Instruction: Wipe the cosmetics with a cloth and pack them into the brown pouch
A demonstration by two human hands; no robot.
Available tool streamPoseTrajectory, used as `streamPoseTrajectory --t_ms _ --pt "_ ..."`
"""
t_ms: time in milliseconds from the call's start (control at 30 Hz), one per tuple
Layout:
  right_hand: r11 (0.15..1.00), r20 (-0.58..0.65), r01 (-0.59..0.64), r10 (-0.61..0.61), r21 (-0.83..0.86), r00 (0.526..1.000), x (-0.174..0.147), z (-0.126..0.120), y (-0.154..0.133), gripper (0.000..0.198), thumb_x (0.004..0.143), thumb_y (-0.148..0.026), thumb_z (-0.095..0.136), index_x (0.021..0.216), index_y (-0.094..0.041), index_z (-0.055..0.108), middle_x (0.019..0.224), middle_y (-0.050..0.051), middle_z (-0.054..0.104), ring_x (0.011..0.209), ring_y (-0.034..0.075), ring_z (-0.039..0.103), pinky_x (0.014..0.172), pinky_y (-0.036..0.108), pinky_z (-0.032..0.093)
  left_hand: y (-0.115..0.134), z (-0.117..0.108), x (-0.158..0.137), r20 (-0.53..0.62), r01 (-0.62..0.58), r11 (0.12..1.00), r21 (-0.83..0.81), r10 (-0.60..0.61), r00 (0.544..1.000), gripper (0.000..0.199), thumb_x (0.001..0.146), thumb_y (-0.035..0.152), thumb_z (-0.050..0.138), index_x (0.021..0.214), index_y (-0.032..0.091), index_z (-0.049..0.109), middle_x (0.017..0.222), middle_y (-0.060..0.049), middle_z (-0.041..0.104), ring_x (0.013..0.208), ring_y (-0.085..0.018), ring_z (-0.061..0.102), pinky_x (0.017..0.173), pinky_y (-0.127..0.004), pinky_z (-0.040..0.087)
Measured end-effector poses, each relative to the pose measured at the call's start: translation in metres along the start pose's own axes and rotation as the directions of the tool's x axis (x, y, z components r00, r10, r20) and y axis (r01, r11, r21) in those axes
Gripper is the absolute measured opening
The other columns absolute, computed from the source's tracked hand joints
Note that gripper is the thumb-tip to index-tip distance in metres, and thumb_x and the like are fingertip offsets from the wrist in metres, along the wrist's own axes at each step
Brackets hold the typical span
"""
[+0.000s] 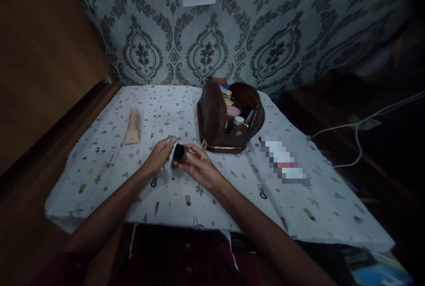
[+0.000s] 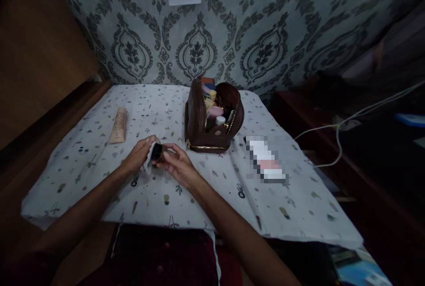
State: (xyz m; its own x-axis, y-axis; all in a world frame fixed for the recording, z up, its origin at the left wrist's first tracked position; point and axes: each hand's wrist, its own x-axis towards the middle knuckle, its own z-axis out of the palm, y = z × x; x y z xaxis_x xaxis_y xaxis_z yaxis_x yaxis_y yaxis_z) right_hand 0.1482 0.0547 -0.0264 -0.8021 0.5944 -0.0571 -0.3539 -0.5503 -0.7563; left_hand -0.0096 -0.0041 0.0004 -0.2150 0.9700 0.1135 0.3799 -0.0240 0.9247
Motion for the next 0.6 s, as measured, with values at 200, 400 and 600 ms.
streamPoseTrajectory --t_ms 200,400,600 --pt "0.992 -0.098 0.020 -0.008 0.124 0.995 0.0014 -0.0006 -0.0049 0.043 0.065 -0.041 0.091 0.096 -0.024 0.067 0.089 -0.002 0.072 0.072 0.011 0.064 0.068 0.023 0.054 0.0008 0.0078 -0.0072 0.075 -0.188 0.944 0.270 0.174 0.982 0.042 0.090 0.062 0.050 0.096 0.021 0.051 0.087 -0.002 0.061 0.079 -0.021 0.058 0.073 -0.032 0.045" --pt "0.999 -0.079 -0.023 0.025 0.031 0.997 -0.0016 0.0010 -0.0034 0.048 0.066 -0.049 0.089 0.101 -0.026 0.066 0.078 -0.005 0.066 0.064 0.011 0.060 0.061 0.023 0.051 -0.0048 0.0045 -0.0081 -0.016 -0.161 0.877 0.454 0.188 0.982 0.038 0.093 0.059 0.042 0.082 0.023 0.046 0.072 0.001 0.055 0.067 -0.019 0.053 0.064 -0.030 0.041" --pt "1.000 -0.158 0.022 -0.020 0.010 0.987 0.0027 -0.0032 -0.0013 0.045 0.057 -0.041 0.095 0.082 -0.021 0.062 0.078 -0.004 0.066 0.064 0.010 0.062 0.054 0.019 0.045 -0.0020 0.0039 -0.0067 -0.021 -0.199 0.926 0.320 0.217 0.976 0.044 0.099 0.057 0.033 0.071 0.024 0.042 0.064 0.003 0.047 0.062 -0.016 0.049 0.062 -0.030 0.039"
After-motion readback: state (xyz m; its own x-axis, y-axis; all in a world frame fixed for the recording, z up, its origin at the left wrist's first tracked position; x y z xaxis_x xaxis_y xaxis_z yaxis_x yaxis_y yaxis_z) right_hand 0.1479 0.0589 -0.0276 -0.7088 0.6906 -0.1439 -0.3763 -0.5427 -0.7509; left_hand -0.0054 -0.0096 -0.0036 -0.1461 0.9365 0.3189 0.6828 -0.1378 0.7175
